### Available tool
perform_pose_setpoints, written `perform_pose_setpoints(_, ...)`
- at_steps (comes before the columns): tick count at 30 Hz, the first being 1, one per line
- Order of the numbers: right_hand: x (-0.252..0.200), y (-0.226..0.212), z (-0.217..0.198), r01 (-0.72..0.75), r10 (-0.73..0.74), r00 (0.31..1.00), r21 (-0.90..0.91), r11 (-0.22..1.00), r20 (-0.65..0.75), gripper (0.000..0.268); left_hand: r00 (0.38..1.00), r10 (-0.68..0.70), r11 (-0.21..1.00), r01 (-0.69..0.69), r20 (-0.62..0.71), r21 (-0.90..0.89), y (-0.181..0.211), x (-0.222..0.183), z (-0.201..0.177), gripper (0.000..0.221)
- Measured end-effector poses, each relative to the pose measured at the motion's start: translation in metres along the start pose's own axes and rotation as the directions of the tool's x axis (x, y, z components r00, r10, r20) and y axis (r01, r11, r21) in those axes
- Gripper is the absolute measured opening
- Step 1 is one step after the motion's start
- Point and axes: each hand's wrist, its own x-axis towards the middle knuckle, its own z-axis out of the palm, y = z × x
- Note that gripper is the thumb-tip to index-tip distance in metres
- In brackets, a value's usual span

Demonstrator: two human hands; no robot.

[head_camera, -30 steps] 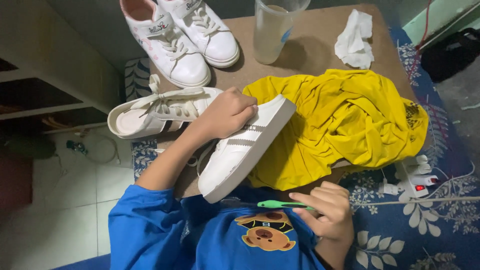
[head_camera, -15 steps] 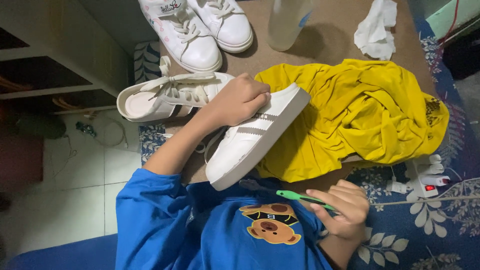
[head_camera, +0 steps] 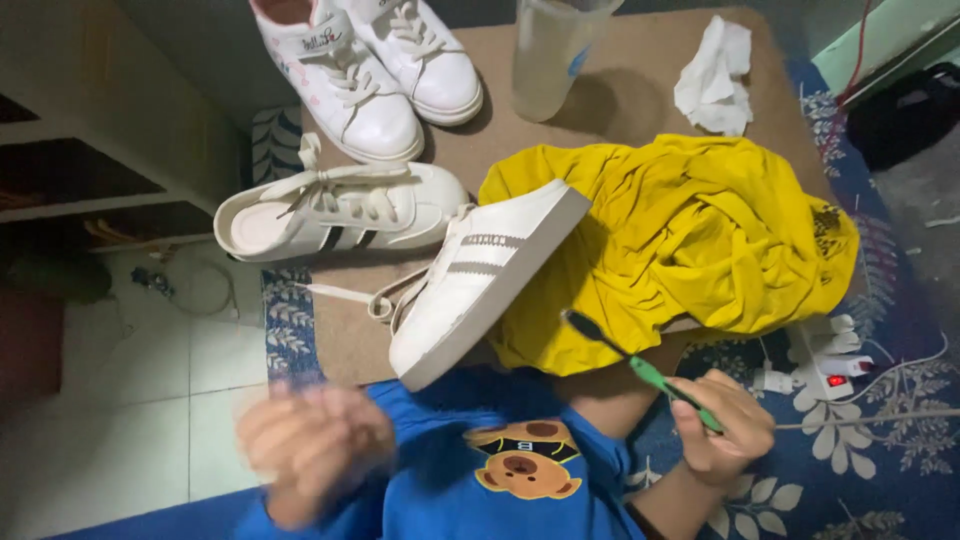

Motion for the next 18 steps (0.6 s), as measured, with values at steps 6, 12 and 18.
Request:
perform_pose_setpoints(6, 0.002, 0.003, 0.008, -0.015, 0.016, 0.996, 0.005, 1.000, -0.084, 0.030, -0.234, -0.204, 0.613, 0.727, 0.951, 0.310, 0.109, -0.195, -0.084, 0.057)
perform_pose_setpoints(12, 0.022, -0.016, 0.006, 0.007, -0.007, 0.999, 0.004, 1.000, 0.045, 0.030, -0.464, 0.067, 0.708, 0.646, 0.883, 0.286, 0.115, -0.204, -0.059, 0.055)
perform_pose_setpoints(18, 0.019, -0.013, 0.006, 0.046, -0.048, 0.993, 0.022, 0.999, 0.107, 0.035, -0.742, 0.294, 0.813, 0.526, 0.602, 0.250, 0.114, -0.205, -0.062, 0.072)
